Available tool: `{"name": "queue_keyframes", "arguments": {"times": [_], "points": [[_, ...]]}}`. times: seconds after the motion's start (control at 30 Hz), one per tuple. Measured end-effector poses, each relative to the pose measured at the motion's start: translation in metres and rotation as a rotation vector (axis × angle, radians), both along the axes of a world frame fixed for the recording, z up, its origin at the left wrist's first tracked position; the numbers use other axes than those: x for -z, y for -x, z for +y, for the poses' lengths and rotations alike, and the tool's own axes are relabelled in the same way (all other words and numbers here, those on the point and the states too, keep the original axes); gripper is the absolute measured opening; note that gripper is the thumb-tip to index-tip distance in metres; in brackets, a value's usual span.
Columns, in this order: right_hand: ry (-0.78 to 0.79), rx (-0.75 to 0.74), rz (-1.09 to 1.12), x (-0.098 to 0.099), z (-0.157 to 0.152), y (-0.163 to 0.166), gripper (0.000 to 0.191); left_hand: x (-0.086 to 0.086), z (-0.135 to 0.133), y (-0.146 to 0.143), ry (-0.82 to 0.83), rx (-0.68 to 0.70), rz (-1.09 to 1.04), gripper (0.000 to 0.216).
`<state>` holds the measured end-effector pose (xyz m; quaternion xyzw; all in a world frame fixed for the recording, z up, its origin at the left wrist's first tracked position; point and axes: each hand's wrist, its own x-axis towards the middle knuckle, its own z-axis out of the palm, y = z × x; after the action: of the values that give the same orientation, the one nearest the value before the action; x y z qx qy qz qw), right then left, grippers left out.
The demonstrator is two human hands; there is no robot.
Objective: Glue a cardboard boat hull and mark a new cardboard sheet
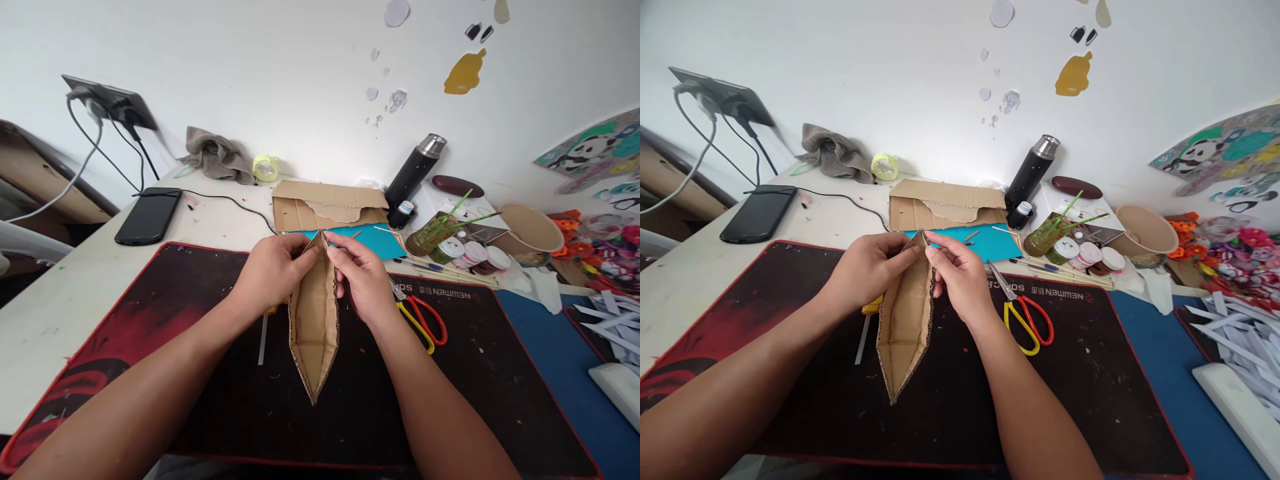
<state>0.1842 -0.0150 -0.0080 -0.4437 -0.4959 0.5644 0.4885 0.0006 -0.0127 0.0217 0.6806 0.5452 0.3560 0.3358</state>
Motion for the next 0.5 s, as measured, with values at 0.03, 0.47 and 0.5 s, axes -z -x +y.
{"name": "queue_keyframes", "arguments": {"times": [0.03, 0.47, 0.5], "points": [[0.001, 0.002, 0.005, 0.0003, 0.0000, 0.0001, 0.048, 0.0001, 0.0004, -0.0001, -0.001, -0.002, 0.001, 0.040], [0.006, 0.047, -0.017, 0.0003, -0.0009, 0.0038, 0.045, 0.0053, 0.0024, -0.0015, -0.004, -0.003, 0.022, 0.037], [0.007, 0.048, -0.016, 0.0001, -0.0010, 0.0038, 0.045, 0.0055, 0.0022, -0.0015, -0.006, -0.004, 0.021, 0.037]]}}
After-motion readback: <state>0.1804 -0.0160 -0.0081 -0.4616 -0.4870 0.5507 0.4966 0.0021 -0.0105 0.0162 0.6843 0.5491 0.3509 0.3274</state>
